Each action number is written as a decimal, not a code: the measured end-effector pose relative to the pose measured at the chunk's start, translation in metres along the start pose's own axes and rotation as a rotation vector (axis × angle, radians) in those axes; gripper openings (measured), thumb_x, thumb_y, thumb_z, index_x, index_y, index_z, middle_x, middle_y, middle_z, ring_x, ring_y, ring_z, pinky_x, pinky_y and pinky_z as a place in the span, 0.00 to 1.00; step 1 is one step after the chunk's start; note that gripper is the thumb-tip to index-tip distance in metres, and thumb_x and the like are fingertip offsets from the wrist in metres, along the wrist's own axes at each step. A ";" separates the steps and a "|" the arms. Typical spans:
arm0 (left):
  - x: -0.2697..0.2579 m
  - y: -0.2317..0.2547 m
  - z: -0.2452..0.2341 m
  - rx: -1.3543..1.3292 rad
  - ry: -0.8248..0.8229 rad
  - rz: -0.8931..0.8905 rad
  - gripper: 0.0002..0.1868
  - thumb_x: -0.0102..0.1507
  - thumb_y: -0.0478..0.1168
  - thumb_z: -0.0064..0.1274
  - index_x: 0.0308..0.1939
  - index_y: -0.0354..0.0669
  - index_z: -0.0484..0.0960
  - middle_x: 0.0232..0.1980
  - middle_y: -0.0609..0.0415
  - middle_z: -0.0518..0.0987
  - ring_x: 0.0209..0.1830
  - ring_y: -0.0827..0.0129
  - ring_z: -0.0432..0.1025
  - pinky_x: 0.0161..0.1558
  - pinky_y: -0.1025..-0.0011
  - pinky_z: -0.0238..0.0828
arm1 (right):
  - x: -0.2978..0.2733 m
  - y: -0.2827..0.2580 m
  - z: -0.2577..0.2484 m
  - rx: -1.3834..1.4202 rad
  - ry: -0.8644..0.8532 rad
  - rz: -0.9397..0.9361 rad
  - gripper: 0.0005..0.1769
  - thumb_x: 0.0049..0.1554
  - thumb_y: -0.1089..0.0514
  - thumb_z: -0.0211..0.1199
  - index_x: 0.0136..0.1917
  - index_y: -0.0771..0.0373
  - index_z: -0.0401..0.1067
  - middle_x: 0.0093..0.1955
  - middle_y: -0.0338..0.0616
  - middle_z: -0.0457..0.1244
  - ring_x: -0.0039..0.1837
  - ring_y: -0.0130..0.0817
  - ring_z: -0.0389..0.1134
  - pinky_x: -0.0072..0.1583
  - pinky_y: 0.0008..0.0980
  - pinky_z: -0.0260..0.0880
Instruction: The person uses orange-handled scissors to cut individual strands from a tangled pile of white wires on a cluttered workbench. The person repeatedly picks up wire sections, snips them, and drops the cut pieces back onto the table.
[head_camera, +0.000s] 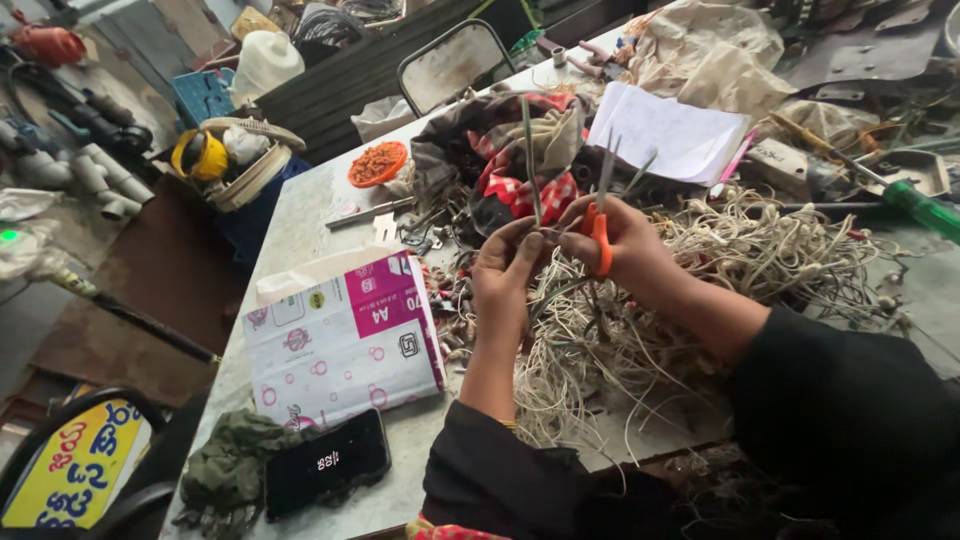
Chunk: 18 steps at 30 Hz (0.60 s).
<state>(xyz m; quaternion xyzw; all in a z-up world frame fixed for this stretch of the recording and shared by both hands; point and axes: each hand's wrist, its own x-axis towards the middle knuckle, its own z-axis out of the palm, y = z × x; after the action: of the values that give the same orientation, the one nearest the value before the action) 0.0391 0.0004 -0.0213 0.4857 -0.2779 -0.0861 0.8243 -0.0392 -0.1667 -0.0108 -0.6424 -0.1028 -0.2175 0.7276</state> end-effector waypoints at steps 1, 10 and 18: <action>0.000 0.003 0.000 0.014 0.032 -0.006 0.16 0.67 0.36 0.58 0.57 0.34 0.80 0.48 0.53 0.84 0.44 0.74 0.79 0.48 0.76 0.78 | 0.000 -0.001 0.001 -0.032 -0.008 -0.002 0.18 0.57 0.56 0.70 0.58 0.64 0.70 0.48 0.38 0.68 0.50 0.23 0.69 0.52 0.26 0.71; 0.001 0.013 -0.014 -0.261 0.104 0.040 0.15 0.65 0.37 0.62 0.54 0.37 0.81 0.43 0.53 0.84 0.40 0.72 0.80 0.43 0.73 0.80 | -0.002 -0.026 -0.003 -0.589 -0.130 0.003 0.41 0.43 0.42 0.79 0.65 0.59 0.69 0.49 0.41 0.69 0.54 0.31 0.72 0.54 0.34 0.72; -0.001 0.011 -0.020 -0.343 -0.070 0.024 0.15 0.68 0.42 0.59 0.55 0.37 0.81 0.41 0.54 0.83 0.38 0.71 0.79 0.42 0.71 0.80 | 0.006 -0.012 -0.013 -0.239 -0.342 0.174 0.46 0.43 0.35 0.76 0.67 0.58 0.69 0.50 0.42 0.69 0.55 0.32 0.71 0.60 0.35 0.71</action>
<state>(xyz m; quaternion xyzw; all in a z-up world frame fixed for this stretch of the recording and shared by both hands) 0.0483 0.0212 -0.0201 0.3313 -0.2933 -0.1395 0.8859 -0.0411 -0.1819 0.0002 -0.7579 -0.1422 -0.0523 0.6345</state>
